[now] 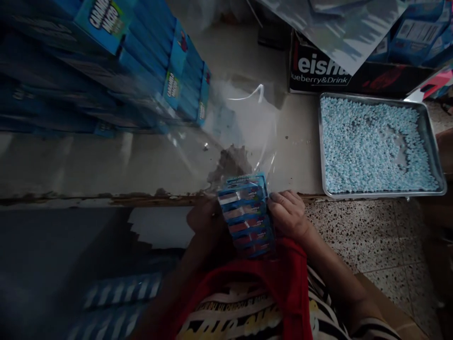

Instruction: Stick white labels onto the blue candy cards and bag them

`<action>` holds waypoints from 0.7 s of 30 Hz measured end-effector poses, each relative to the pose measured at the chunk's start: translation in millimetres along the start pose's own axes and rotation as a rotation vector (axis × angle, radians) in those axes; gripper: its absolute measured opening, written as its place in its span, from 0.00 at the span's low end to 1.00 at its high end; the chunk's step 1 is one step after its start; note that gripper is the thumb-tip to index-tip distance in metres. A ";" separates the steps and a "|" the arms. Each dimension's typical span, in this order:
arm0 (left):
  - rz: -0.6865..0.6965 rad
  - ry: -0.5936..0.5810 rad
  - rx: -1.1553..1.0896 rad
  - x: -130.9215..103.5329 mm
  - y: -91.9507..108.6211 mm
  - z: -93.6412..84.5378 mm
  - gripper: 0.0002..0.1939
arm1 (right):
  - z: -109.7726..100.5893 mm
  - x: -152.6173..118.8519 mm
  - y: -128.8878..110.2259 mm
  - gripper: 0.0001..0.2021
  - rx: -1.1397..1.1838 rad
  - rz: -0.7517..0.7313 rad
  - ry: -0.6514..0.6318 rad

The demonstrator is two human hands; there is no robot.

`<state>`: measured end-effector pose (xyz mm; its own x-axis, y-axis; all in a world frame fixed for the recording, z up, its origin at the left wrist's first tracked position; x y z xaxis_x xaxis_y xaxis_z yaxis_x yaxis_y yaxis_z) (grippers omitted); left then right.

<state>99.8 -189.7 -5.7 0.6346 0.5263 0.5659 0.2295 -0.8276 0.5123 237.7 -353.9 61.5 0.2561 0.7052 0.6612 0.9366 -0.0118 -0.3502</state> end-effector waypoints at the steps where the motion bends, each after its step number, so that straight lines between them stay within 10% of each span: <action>1: 0.012 -0.038 0.006 0.8 4.3 0.9 0.15 | -4.0 -4.5 -0.2 0.08 -0.007 -0.001 -0.004; 8: 0.151 -0.221 -0.098 -20.4 41.0 7.3 0.12 | -22.9 -54.5 -2.7 0.13 -0.074 -0.002 -0.094; 14: 0.214 -0.454 -0.220 -84.8 51.9 -5.4 0.14 | -38.2 -108.0 -29.1 0.15 0.036 -0.061 -0.200; 21: -0.290 -0.677 -0.585 -134.2 25.3 -5.1 0.14 | -40.2 -140.4 -40.5 0.16 0.245 0.022 -0.307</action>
<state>16.7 -280.3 -65.4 0.9471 0.3190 -0.0367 0.1556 -0.3559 0.9215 173.4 -480.9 9.5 0.1573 0.8861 0.4360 0.8371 0.1145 -0.5349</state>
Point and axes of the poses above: each hand's wrist, its own x-axis towards the middle knuckle, its own z-axis out of the palm, y = z × x, the point moved 7 cm from there along x, towards the middle knuckle, and after that the axes turned 1 degree about -x, right-handed, at the moved point
